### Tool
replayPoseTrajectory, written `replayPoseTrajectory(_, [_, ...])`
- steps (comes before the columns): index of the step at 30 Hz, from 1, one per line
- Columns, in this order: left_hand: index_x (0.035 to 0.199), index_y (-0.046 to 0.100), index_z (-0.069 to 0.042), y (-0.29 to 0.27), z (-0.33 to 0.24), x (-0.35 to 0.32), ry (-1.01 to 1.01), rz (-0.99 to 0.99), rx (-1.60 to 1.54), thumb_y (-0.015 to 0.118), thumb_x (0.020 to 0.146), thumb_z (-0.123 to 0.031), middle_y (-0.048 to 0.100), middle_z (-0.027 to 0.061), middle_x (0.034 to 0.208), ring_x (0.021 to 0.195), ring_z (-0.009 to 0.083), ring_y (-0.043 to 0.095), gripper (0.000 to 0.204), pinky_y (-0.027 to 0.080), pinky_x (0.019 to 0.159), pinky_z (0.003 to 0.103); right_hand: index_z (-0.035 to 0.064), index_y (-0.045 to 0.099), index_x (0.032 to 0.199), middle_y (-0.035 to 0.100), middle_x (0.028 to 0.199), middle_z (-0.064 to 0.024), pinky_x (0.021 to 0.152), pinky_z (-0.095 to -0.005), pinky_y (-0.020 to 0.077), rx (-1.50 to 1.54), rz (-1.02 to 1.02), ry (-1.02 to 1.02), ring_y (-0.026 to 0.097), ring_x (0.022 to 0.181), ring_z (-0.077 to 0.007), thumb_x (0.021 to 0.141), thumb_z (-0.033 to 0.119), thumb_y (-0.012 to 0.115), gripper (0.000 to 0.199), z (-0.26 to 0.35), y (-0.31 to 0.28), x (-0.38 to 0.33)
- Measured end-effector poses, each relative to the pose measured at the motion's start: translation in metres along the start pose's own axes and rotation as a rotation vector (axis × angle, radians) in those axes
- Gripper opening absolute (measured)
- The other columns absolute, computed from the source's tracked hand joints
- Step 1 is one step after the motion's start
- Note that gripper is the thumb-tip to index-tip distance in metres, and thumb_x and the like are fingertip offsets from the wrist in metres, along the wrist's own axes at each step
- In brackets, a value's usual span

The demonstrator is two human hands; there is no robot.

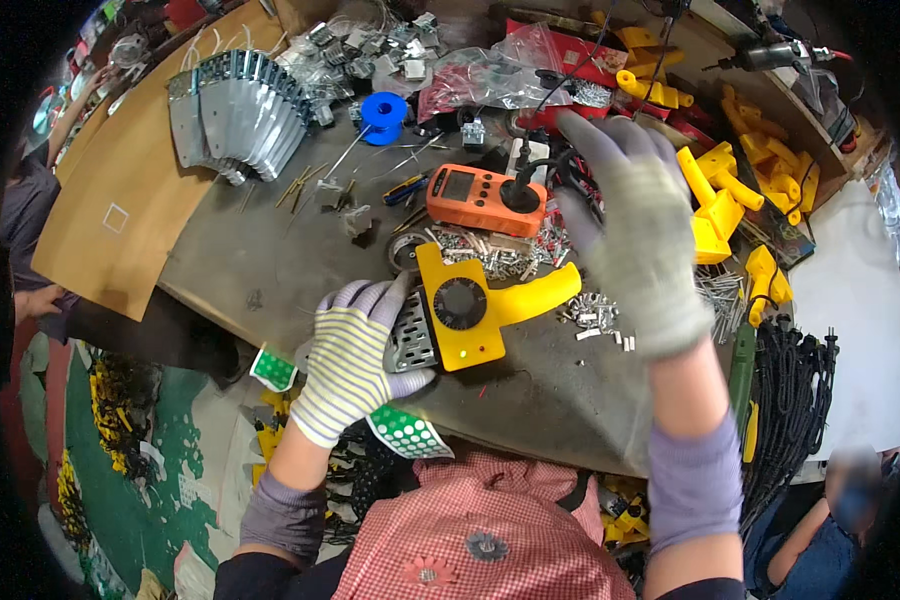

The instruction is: The person assembles an electric tool by connecting internal wires, fitting the plastic housing and metal plate together, and fastening screws with a power screwdriver. They then install a rotary dial onto the tool, set it aside, and begin assembling internal components for another unit.

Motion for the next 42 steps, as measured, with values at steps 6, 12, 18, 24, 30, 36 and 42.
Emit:
replayPoseTrajectory(6, [0.144, 0.047, -0.006, -0.032, -0.01, -0.015, -0.023, 0.018, 0.027, 0.088, 0.057, -0.04, 0.06, 0.0162, 0.122, 0.119, 0.0353, 0.053, 0.102, 0.035, 0.108, 0.052, 0.0041, 0.072, 0.108, 0.073, 0.096, -0.0126, 0.081, -0.0373, 0.0537, 0.332, 0.155, 0.04, 0.069, 0.087, -0.0291, 0.09, 0.012, 0.067, 0.02, -0.052, 0.037, 0.017])
replayPoseTrajectory(12, [0.152, 0.04, -0.005, -0.141, 0.043, -0.112, -0.131, -0.214, -0.724, 0.088, 0.067, -0.032, 0.059, 0.0104, 0.125, 0.109, 0.0241, 0.058, 0.101, 0.046, 0.098, 0.036, 0.0061, 0.068, 0.122, 0.071, 0.095, 0.0002, 0.069, -0.0161, 0.0448, 1.182, 0.159, 0.309, 0.059, 0.078, -0.0035, 0.1, 0.013, 0.058, 0.026, 0.078, -0.025, 0.065])
replayPoseTrajectory(18, [0.107, 0.067, -0.002, -0.153, 0.023, -0.12, -0.499, -0.755, -1.116, 0.064, 0.098, -0.021, 0.059, 0.0017, 0.072, 0.055, 0.0077, 0.048, 0.022, 0.037, 0.051, 0.023, 0.0033, 0.063, 0.119, 0.069, 0.097, -0.015, 0.074, -0.0382, 0.0543, 1.82, 0.178, -0.086, 0.069, 0.08, -0.0308, 0.088, 0.0, 0.065, 0.031, 0.248, 0.044, 0.031])
replayPoseTrajectory(24, [0.098, 0.065, -0.005, -0.177, 0.069, -0.212, -0.662, -1.15, -0.66, 0.057, 0.101, -0.039, 0.059, 0.0013, 0.078, 0.06, 0.0052, 0.045, 0.035, 0.035, 0.054, 0.023, 0.0055, 0.053, 0.141, 0.06, 0.125, -0.0108, 0.099, -0.035, 0.0474, 1.279, 0.519, -0.329, 0.058, 0.114, -0.0223, 0.085, 0.017, 0.078, 0.062, 0.214, 0.036, 0.012])
replayPoseTrajectory(30, [0.086, 0.066, -0.007, -0.196, 0.161, -0.293, -0.906, -1.19, -0.416, 0.058, 0.099, -0.046, 0.047, -0.0029, 0.055, 0.048, 0.0066, 0.042, 0.042, 0.031, 0.045, 0.024, 0.0015, 0.066, 0.12, 0.066, 0.114, -0.0071, 0.098, -0.0317, 0.0488, 1.604, 0.876, 0.612, 0.062, 0.109, -0.0166, 0.082, 0.009, 0.077, 0.04, 0.143, 0.02, -0.018])
replayPoseTrajectory(36, [0.104, 0.071, -0.005, -0.097, 0.24, -0.324, -1.281, -0.598, 0.161, 0.059, 0.095, -0.051, 0.069, 0.0141, 0.073, 0.061, 0.0273, 0.065, 0.049, 0.051, 0.066, 0.039, -0.001, 0.067, 0.117, 0.07, 0.109, -0.0091, 0.093, -0.0326, 0.0516, 1.426, 0.978, 0.668, 0.067, 0.1, -0.0182, 0.084, 0.011, 0.075, 0.035, 0.104, 0.013, -0.045])
replayPoseTrajectory(42, [0.105, 0.067, 0.001, 0.071, 0.281, -0.392, -1.38, -0.524, -0.39, 0.069, 0.091, -0.038, 0.07, 0.0266, 0.098, 0.094, 0.0439, 0.067, 0.042, 0.052, 0.082, 0.046, -0.0023, 0.066, 0.118, 0.071, 0.106, -0.0101, 0.091, -0.0334, 0.0543, 1.44, 0.96, 0.859, 0.069, 0.096, -0.0184, 0.084, 0.011, 0.077, 0.038, 0.095, 0.014, -0.071])
Point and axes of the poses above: each hand's wrist, its own x-axis towards the middle knuckle, its own y-axis out of the palm, z = x × y, the point moved 1 cm from there along x, towards the middle knuckle
